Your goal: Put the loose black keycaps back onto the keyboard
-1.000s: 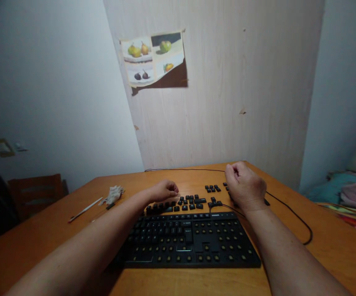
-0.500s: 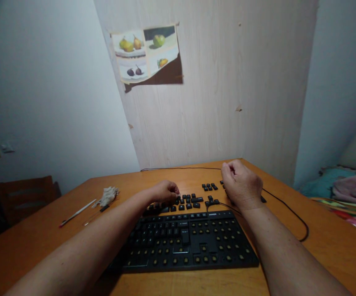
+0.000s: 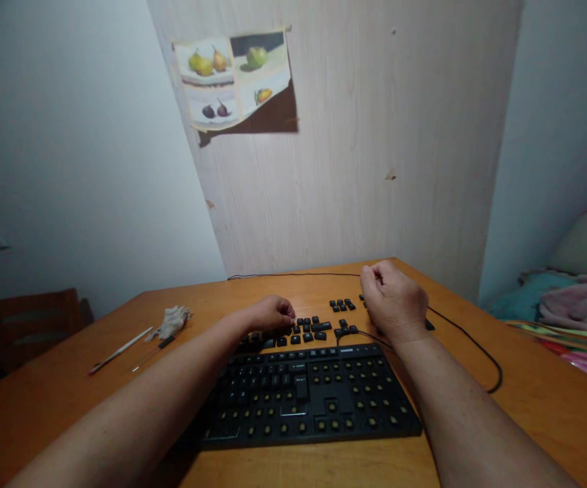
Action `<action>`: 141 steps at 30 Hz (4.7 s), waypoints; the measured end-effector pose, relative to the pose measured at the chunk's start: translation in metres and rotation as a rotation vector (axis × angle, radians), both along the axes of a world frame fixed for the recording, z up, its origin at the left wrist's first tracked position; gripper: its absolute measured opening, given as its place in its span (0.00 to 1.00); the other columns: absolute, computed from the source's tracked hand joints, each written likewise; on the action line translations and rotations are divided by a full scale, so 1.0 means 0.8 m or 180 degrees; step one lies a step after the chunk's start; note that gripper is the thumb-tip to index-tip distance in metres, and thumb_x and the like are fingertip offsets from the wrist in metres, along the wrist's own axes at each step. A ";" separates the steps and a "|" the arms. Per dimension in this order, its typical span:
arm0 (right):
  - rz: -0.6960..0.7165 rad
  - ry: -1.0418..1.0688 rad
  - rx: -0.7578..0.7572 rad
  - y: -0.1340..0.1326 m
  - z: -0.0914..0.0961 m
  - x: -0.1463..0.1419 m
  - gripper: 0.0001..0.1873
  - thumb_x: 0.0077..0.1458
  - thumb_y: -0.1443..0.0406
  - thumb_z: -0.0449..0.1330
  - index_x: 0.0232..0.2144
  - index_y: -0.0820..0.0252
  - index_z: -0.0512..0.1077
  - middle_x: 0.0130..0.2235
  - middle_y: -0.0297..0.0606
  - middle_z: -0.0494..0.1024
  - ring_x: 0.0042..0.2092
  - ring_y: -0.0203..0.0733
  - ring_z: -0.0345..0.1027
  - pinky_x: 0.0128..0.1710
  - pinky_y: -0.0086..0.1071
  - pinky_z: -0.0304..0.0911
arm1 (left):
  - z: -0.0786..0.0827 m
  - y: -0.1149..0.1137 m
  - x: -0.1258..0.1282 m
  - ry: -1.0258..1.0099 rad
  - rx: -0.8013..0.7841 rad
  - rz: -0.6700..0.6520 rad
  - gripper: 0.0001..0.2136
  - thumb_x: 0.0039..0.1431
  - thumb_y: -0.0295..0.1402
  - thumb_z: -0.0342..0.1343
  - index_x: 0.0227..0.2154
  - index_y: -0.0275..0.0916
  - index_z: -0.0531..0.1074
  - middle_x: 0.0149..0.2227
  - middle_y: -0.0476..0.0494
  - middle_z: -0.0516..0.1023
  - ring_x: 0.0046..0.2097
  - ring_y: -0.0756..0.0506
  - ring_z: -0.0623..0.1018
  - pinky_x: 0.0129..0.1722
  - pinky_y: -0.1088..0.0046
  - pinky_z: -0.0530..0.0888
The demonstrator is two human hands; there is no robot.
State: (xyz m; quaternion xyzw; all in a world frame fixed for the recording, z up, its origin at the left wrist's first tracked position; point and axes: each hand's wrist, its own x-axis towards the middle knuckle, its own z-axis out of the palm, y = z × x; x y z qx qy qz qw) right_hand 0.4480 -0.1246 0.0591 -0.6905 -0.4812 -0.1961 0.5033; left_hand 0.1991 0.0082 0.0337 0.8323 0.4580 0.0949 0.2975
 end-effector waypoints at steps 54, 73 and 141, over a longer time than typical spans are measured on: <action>0.0020 -0.0060 -0.0056 0.004 -0.003 0.003 0.16 0.58 0.54 0.54 0.25 0.56 0.70 0.22 0.33 0.71 0.26 0.38 0.63 0.25 0.30 0.47 | -0.015 0.011 -0.023 -0.0378 -0.0363 0.0592 0.04 0.56 0.28 0.56 0.28 0.33 0.74 0.18 0.48 0.72 0.16 0.54 0.67 0.17 0.80 0.63; 0.0027 -0.0063 -0.0092 0.005 -0.006 0.004 0.15 0.58 0.54 0.54 0.25 0.56 0.70 0.22 0.32 0.70 0.26 0.38 0.64 0.26 0.30 0.48 | -0.007 0.006 -0.028 -0.0135 -0.0284 0.0386 0.10 0.53 0.38 0.59 0.28 0.34 0.74 0.21 0.46 0.74 0.19 0.52 0.70 0.19 0.79 0.64; 0.0218 -0.0054 -0.0123 0.011 -0.018 0.009 0.16 0.57 0.54 0.55 0.26 0.57 0.72 0.24 0.34 0.73 0.26 0.40 0.63 0.27 0.33 0.53 | 0.032 -0.171 -0.113 -0.0295 0.1516 -0.1018 0.08 0.58 0.37 0.59 0.37 0.40 0.76 0.37 0.44 0.74 0.41 0.46 0.72 0.41 0.70 0.68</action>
